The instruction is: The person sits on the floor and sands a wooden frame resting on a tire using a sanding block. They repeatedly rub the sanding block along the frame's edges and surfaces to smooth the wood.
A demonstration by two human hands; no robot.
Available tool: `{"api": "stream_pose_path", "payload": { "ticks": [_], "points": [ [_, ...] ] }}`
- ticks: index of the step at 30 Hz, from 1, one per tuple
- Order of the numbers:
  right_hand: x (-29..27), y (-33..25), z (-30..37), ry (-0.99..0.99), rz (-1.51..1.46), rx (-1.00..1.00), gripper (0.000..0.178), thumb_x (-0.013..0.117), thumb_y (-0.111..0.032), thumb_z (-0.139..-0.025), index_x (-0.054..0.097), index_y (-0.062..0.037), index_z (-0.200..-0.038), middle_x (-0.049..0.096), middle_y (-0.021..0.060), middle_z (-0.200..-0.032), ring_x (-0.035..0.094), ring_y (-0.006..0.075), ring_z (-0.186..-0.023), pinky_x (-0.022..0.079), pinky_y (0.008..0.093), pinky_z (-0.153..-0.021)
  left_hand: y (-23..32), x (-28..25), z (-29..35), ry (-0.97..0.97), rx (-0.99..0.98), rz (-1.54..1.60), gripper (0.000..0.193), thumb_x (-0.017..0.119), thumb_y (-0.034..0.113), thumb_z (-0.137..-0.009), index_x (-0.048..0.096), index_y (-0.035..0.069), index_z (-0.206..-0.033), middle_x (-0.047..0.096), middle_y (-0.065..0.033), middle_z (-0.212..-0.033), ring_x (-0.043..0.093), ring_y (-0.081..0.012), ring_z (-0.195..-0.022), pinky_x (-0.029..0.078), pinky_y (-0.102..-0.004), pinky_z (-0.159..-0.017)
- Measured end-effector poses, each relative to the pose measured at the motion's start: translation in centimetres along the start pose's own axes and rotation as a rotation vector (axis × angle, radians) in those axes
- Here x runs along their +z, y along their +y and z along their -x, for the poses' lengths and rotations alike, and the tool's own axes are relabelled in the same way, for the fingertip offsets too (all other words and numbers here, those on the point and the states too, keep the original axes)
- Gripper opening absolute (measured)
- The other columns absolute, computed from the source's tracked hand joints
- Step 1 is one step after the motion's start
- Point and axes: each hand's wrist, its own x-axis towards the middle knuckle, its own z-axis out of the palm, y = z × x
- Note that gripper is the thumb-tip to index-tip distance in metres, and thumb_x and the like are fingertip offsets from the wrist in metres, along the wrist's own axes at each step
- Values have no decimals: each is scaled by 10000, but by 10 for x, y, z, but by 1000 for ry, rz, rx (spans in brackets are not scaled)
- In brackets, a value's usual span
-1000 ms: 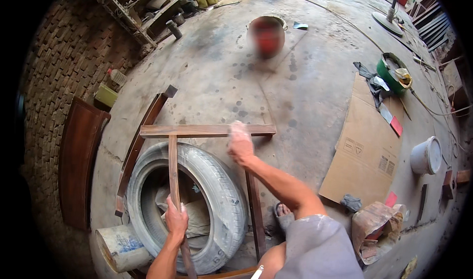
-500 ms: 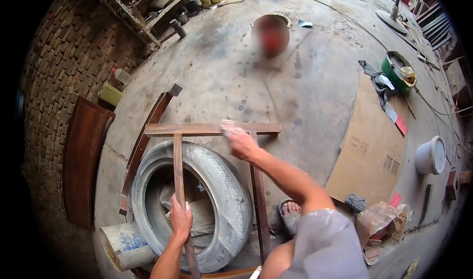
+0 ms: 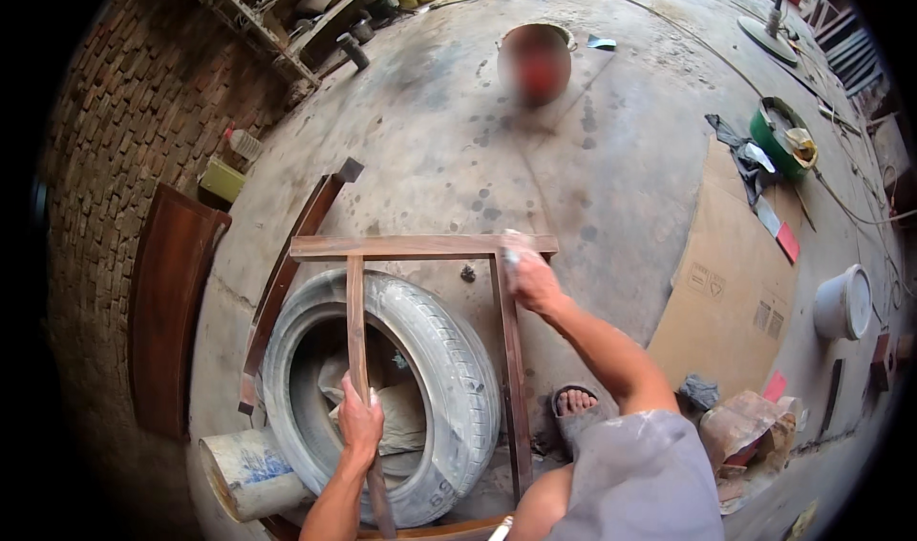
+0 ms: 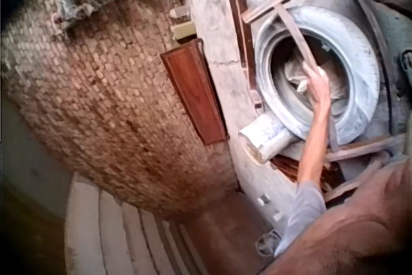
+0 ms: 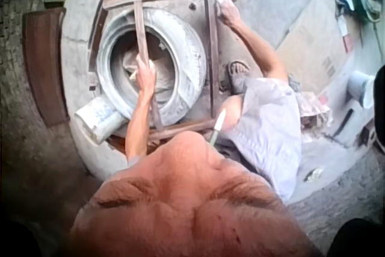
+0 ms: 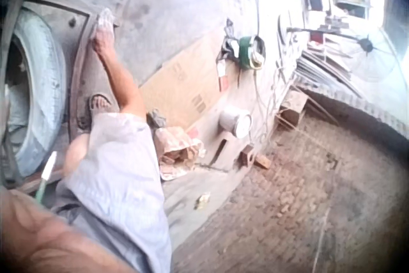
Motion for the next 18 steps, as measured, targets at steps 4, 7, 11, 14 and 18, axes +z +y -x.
{"api": "stream_pose_path", "payload": {
  "ticks": [4, 7, 11, 14, 18],
  "points": [
    [28, -4, 3, 81, 78, 43, 578, 507, -118, -950, 421, 104, -1477, 411, 322, -1540, 368, 419, -1476, 292, 463, -1244, 9, 5, -2, -41, 25, 23, 659, 655, 114, -903, 359, 32, -1485, 657, -341, -1158, 645, -524, -1037, 513, -555, -894],
    [7, -35, -10, -65, 1, -37, 558, 506, -141, -985, 414, 106, -1476, 418, 312, -1540, 365, 439, -1471, 300, 470, -1236, 3, -5, 4, -39, -41, 10, 654, 653, 122, -908, 358, 29, -1485, 657, -341, -1156, 643, -523, -1045, 513, -553, -897],
    [3, -6, 7, 14, 124, -42, 556, 504, -148, -994, 408, 109, -1477, 413, 310, -1545, 366, 437, -1471, 292, 481, -1237, 4, 1, 1, -3, 10, 0, 647, 651, 136, -916, 359, 32, -1484, 662, -336, -1151, 643, -521, -1046, 513, -553, -893],
    [16, -23, -5, 21, 99, -19, 591, 512, -135, -973, 384, 103, -1500, 382, 303, -1571, 351, 427, -1485, 280, 489, -1242, 19, -5, 0, -67, -35, 29, 644, 649, 142, -921, 358, 37, -1486, 660, -335, -1164, 641, -524, -1051, 511, -558, -896],
    [-6, -19, 7, -53, 107, -11, 578, 497, -131, -985, 385, 96, -1504, 374, 300, -1577, 359, 421, -1481, 277, 484, -1247, 0, -2, 2, -34, -38, -6, 653, 650, 144, -924, 346, 38, -1492, 656, -339, -1174, 641, -525, -1044, 512, -560, -891]
  ]
}}
